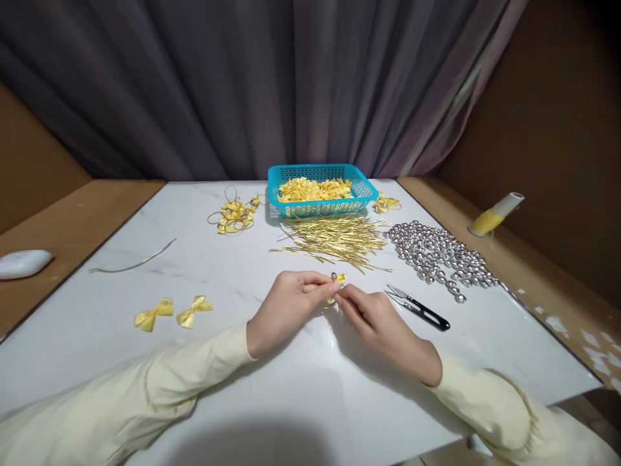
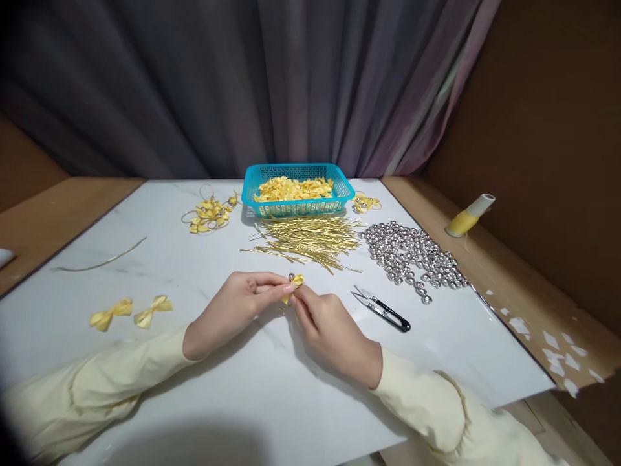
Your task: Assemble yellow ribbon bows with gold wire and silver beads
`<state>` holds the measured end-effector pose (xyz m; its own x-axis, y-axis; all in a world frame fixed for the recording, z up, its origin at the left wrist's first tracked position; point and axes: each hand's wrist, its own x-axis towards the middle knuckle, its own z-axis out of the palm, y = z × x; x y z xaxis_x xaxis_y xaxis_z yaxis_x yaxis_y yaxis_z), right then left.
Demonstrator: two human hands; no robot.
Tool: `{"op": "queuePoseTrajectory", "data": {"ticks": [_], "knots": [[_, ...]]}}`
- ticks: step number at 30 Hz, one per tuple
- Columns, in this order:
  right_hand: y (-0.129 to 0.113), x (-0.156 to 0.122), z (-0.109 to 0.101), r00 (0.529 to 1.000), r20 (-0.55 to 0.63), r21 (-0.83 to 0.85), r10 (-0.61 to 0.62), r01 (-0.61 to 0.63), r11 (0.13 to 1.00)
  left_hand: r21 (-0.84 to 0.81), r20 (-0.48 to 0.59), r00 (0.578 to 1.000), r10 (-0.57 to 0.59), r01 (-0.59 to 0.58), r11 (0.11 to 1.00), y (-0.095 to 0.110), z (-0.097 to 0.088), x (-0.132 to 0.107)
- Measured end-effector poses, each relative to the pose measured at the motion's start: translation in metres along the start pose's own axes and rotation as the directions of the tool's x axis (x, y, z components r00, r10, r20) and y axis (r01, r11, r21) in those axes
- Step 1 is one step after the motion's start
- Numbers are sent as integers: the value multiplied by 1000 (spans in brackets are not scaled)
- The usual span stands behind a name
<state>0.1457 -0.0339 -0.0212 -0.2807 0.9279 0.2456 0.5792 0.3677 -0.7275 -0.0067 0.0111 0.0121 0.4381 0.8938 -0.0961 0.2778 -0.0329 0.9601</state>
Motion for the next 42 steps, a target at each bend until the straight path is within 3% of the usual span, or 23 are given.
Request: {"op": "queuePoseTrajectory", "data": {"ticks": [15, 23, 26, 30, 34, 36, 38, 39, 41, 42], "knots": [[-5, 1, -3, 998, -3, 65, 55, -55, 996, -56, -85, 996, -23, 18, 998, -1, 12, -2], [-6, 3, -1, 989, -14, 213, 147, -141, 967, 61, -181, 978, 107, -98, 993, -1, 7, -1], [-5, 3, -1, 971, 52, 394, 234, -235, 889, 97, -213, 966, 147, -129, 987, 0, 2, 3], [-4, 2, -1, 930, 241, 637, 279, -368, 677, 71, -233, 958, 166, -153, 986, -1, -3, 7], [-5, 4, -9, 858, 442, 714, 263, -514, 476, 64, -213, 961, 176, -166, 984, -4, -5, 8], [-5, 6, -17, 818, 529, 701, 227, -571, 427, 115, -194, 961, 199, -179, 977, -3, -6, 9], [-4, 7, -27, 829, 511, 688, 227, -552, 470, 203, -177, 955, 238, -201, 958, -1, -7, 9], [-3, 7, -32, 866, 433, 683, 252, -497, 535, 251, -155, 955, 254, -210, 945, 0, -8, 8], [-2, 7, -39, 948, 128, 598, 293, -309, 740, 328, -80, 963, 258, -219, 919, 3, -8, 6], [-1, 7, -41, 964, -27, 478, 263, -219, 851, 355, -32, 968, 248, -221, 909, 4, -8, 5]]}}
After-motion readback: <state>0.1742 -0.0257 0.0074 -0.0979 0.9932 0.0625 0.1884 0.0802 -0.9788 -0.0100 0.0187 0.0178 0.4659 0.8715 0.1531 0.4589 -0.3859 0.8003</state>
